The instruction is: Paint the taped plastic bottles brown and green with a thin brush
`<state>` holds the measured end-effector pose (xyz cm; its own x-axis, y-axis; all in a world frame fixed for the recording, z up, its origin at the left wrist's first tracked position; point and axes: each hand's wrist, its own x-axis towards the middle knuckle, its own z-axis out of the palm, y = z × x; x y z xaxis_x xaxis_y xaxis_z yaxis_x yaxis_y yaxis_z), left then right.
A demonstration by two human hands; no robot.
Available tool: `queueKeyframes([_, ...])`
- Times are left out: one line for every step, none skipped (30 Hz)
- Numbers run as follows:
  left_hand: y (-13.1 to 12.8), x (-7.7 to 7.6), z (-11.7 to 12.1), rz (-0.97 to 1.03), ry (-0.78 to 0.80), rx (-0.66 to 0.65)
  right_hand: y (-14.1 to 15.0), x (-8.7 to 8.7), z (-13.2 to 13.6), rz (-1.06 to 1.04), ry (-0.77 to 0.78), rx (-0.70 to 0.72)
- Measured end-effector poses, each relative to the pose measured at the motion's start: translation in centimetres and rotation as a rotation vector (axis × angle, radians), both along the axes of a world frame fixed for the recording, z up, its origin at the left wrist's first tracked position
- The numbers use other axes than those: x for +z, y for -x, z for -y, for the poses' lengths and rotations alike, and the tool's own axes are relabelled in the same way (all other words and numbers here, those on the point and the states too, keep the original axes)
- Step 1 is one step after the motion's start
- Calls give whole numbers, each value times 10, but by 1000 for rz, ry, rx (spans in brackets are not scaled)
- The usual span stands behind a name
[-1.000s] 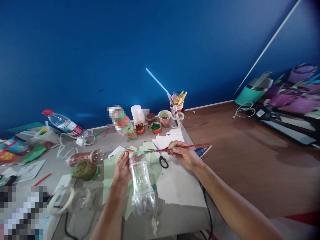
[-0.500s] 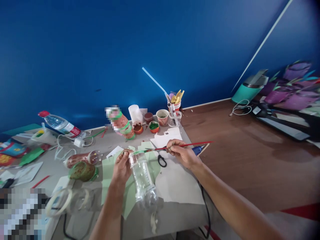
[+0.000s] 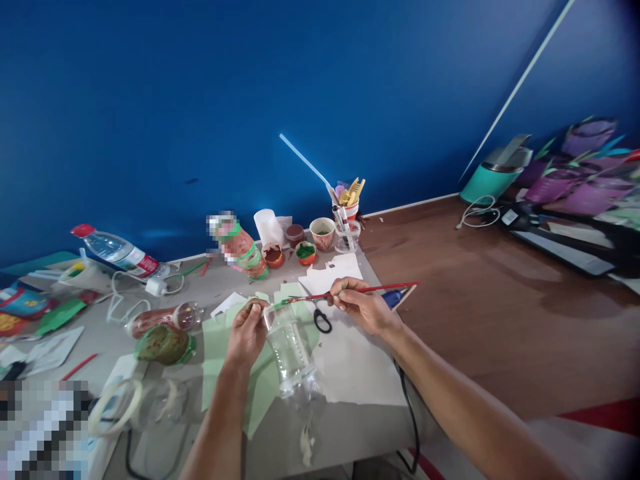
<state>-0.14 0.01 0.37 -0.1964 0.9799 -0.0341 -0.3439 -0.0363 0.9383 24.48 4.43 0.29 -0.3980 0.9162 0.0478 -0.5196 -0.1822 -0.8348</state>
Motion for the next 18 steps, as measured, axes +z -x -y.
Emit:
queueKeyframes([0, 1, 0, 17, 2, 5, 0, 0, 0, 3, 7, 7])
queueKeyframes([1, 2, 1, 35, 1, 11, 1, 0, 0, 7, 21, 17])
queueKeyframes([1, 3, 1, 54, 0, 14, 1, 1, 0, 11, 38, 24])
queueKeyframes([1, 4, 1, 72, 0, 14, 1, 1, 0, 15, 54, 29])
queueKeyframes([1, 6, 1, 89, 0, 12, 1, 1, -1, 17, 65, 31])
queueKeyframes([1, 7, 1, 106, -2, 8, 2, 2, -1, 16, 68, 29])
queueKeyframes([0, 8, 1, 120, -5, 4, 2, 2, -1, 11, 65, 27])
queueKeyframes([-1, 10, 2, 137, -9, -4, 2, 2, -2, 8, 59, 24])
queueKeyframes([-1, 11, 2, 159, -14, -10, 2, 2, -2, 7, 52, 22])
queueKeyframes([-2, 12, 2, 186, -16, -13, 2, 2, -2, 14, 42, 19])
queueKeyframes([-2, 13, 3, 218, -14, -9, 2, 1, -2, 30, 32, 14])
queueKeyframes([-3, 14, 4, 250, -7, 0, 2, 0, -2, 50, 21, 6])
queueKeyframes([-3, 15, 4, 279, 3, 15, 2, 0, -2, 72, 9, -2])
queueKeyframes([-3, 15, 5, 302, 15, 34, 2, -1, -2, 89, -2, -9])
queueKeyframes([-3, 16, 5, 316, 25, 54, 2, -2, -2, 98, -8, -17])
queueKeyframes([-3, 16, 6, 318, 35, 72, 2, -3, -2, 95, -9, -26])
queueKeyframes([-2, 16, 6, 310, 41, 87, 3, -4, -2, 80, -5, -39])
queueKeyframes([-2, 16, 5, 295, 44, 98, 3, -4, -2, 57, -1, -52])
